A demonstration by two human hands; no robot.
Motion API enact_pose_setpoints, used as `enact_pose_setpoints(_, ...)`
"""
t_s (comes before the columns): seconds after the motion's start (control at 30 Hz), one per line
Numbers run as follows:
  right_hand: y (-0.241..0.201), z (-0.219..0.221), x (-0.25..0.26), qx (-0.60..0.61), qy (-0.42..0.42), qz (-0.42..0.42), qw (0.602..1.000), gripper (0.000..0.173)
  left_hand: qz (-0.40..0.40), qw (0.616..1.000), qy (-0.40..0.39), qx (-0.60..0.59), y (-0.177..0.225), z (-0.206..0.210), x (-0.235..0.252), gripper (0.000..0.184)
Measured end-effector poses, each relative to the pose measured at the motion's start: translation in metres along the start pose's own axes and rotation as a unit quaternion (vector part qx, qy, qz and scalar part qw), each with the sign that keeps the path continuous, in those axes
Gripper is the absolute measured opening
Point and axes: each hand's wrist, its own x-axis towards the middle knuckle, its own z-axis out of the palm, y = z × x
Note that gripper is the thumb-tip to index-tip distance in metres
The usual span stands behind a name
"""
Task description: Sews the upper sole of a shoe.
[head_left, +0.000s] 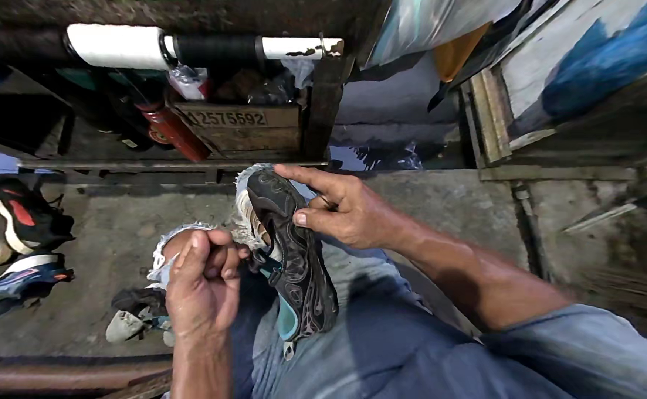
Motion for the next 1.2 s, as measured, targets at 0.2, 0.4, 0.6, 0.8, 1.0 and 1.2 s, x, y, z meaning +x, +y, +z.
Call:
enact_pose_setpoints(0.2, 0.001, -0.001, 0.001, -0.007, -0.001, -0.004, 1.0, 0.065, 0.04, 0.956, -0.09, 0.278, -0.005, 0.005, -0.013, 0.036)
enact_pose_setpoints(0.4, 0.004, -0.022, -0.013, -0.014, -0.107, 0.041, 0.993, 0.071, 0.047, 0.84, -0.054, 0.538, -0.026, 0.045, -0.026, 0.037)
enact_pose_setpoints(0.6, 0.017, -0.058, -0.046, 0.082, -0.123, 0.005, 0.989, 0.023, 0.059, 0.825, -0.052, 0.559, -0.025, 0.044, -0.027, 0.029)
enact_pose_setpoints(0.8, -0.012, -0.032, -0.012, 0.302, -0.082, -0.021, 0.949, 0.028, 0.064, 0.784, -0.096, 0.61, -0.028, 0.052, -0.024, 0.029)
enact_pose_setpoints(1.0, -0.037, -0.032, 0.026, 0.207, -0.001, 0.061, 0.977, 0.027, 0.047, 0.766, -0.149, 0.623, -0.027, 0.046, -0.016, 0.03)
enact_pose_setpoints(1.2, -0.036, -0.039, 0.044, 0.213, 0.025, 0.084, 0.973, 0.024, 0.056, 0.782, -0.161, 0.599, -0.031, 0.041, -0.014, 0.03)
